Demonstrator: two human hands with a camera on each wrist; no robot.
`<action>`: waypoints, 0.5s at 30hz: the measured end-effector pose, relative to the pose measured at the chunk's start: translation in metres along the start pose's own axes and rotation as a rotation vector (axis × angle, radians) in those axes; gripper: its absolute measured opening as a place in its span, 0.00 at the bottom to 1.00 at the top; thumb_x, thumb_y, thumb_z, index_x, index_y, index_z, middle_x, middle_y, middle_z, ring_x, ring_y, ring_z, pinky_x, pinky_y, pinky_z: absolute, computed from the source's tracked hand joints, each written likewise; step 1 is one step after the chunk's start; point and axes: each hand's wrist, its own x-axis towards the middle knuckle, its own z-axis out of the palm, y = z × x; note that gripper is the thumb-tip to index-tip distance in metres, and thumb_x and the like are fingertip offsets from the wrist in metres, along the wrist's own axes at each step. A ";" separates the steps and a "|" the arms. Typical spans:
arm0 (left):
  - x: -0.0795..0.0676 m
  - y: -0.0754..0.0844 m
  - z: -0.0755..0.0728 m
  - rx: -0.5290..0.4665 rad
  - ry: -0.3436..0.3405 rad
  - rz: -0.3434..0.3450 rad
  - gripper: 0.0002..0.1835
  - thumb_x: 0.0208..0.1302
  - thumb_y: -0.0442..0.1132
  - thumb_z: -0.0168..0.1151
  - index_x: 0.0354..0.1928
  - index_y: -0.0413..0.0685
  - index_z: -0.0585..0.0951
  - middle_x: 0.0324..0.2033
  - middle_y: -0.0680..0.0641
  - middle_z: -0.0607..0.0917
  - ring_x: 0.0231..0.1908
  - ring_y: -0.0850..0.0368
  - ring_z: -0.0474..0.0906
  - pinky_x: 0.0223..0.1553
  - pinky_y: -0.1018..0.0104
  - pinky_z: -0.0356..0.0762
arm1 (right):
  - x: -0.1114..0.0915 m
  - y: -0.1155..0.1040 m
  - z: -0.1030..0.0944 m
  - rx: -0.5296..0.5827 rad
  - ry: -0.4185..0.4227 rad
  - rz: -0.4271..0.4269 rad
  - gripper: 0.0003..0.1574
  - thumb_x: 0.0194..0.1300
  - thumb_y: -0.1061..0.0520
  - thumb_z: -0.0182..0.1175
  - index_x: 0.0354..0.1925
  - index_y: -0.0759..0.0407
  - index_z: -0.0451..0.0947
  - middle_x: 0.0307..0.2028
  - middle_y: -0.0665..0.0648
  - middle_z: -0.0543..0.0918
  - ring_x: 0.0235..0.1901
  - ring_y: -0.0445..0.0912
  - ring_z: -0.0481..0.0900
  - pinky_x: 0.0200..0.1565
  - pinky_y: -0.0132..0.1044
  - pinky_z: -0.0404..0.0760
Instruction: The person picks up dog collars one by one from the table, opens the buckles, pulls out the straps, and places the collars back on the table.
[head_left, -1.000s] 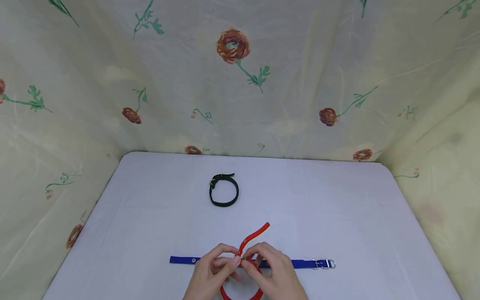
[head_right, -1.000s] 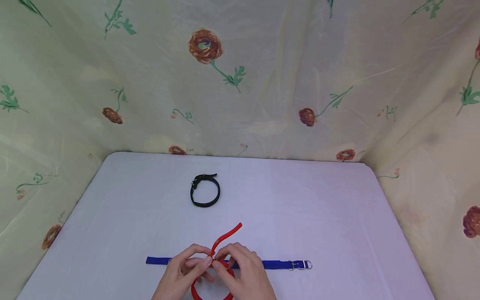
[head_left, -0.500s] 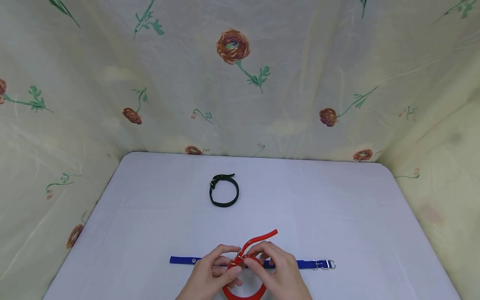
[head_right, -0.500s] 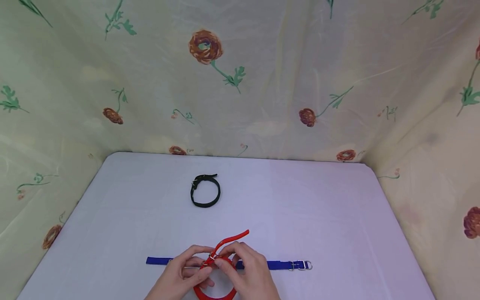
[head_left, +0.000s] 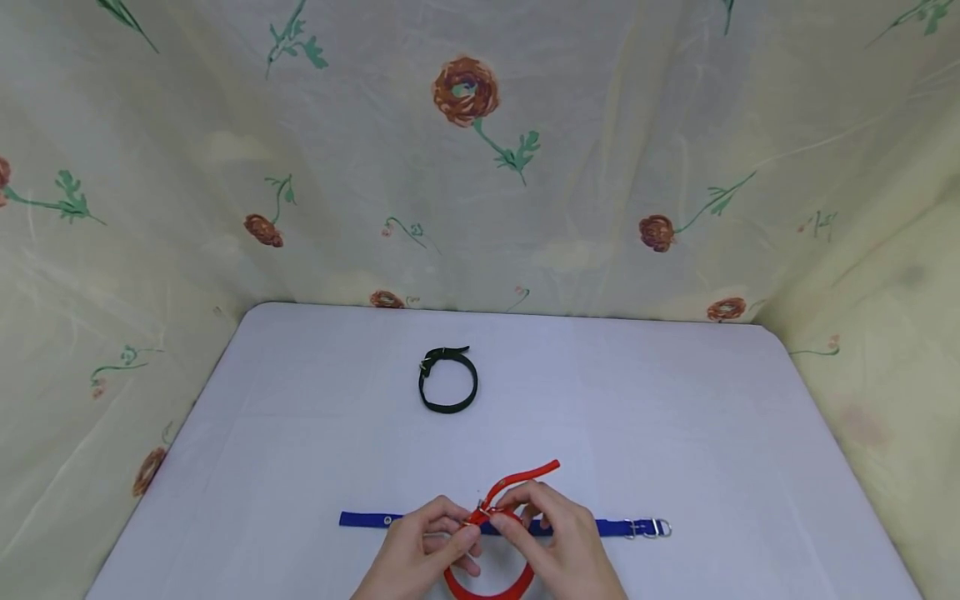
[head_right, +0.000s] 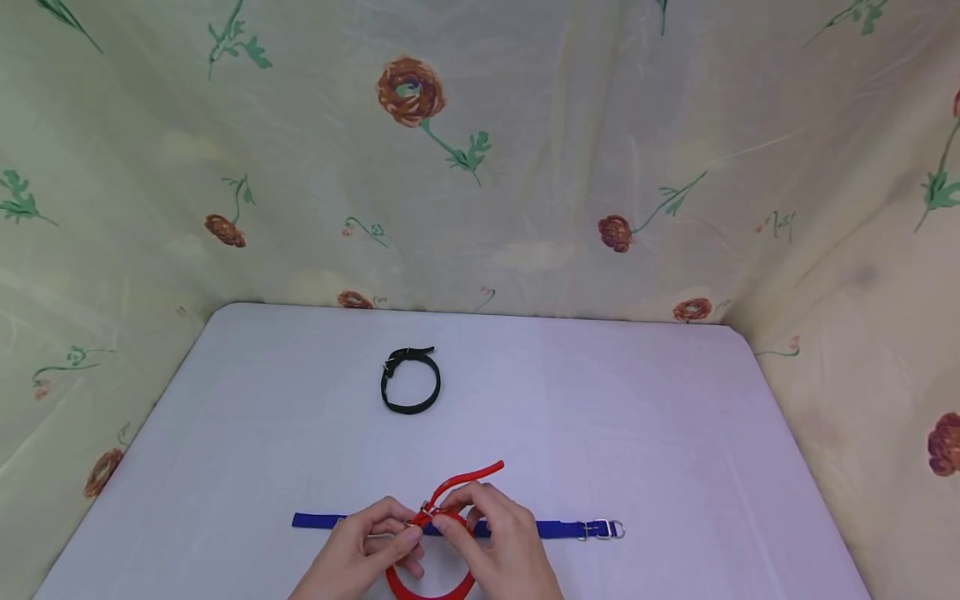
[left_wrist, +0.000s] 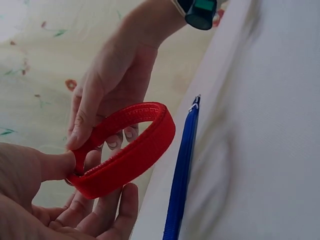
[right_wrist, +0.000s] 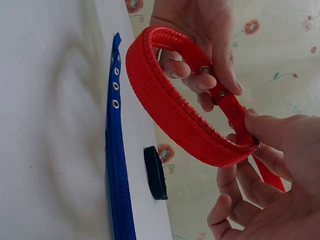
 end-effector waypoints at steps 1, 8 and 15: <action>0.000 0.000 0.000 -0.001 0.002 0.008 0.25 0.75 0.59 0.67 0.55 0.43 0.82 0.43 0.41 0.93 0.37 0.51 0.94 0.51 0.63 0.90 | 0.000 0.001 0.001 -0.001 0.013 -0.009 0.08 0.71 0.44 0.72 0.45 0.40 0.85 0.37 0.32 0.86 0.36 0.33 0.79 0.44 0.30 0.82; 0.002 -0.001 0.000 0.000 0.023 -0.012 0.25 0.75 0.59 0.67 0.55 0.45 0.81 0.39 0.43 0.92 0.36 0.51 0.94 0.47 0.60 0.90 | 0.001 0.005 0.011 -0.006 0.109 -0.084 0.08 0.71 0.53 0.72 0.45 0.44 0.83 0.38 0.29 0.83 0.36 0.30 0.78 0.44 0.33 0.84; 0.001 0.000 0.001 0.000 0.045 -0.047 0.27 0.76 0.58 0.66 0.67 0.51 0.81 0.36 0.45 0.89 0.35 0.50 0.94 0.46 0.61 0.87 | 0.002 0.002 0.012 -0.008 0.154 -0.002 0.10 0.71 0.54 0.72 0.46 0.40 0.82 0.37 0.31 0.84 0.37 0.32 0.78 0.43 0.30 0.80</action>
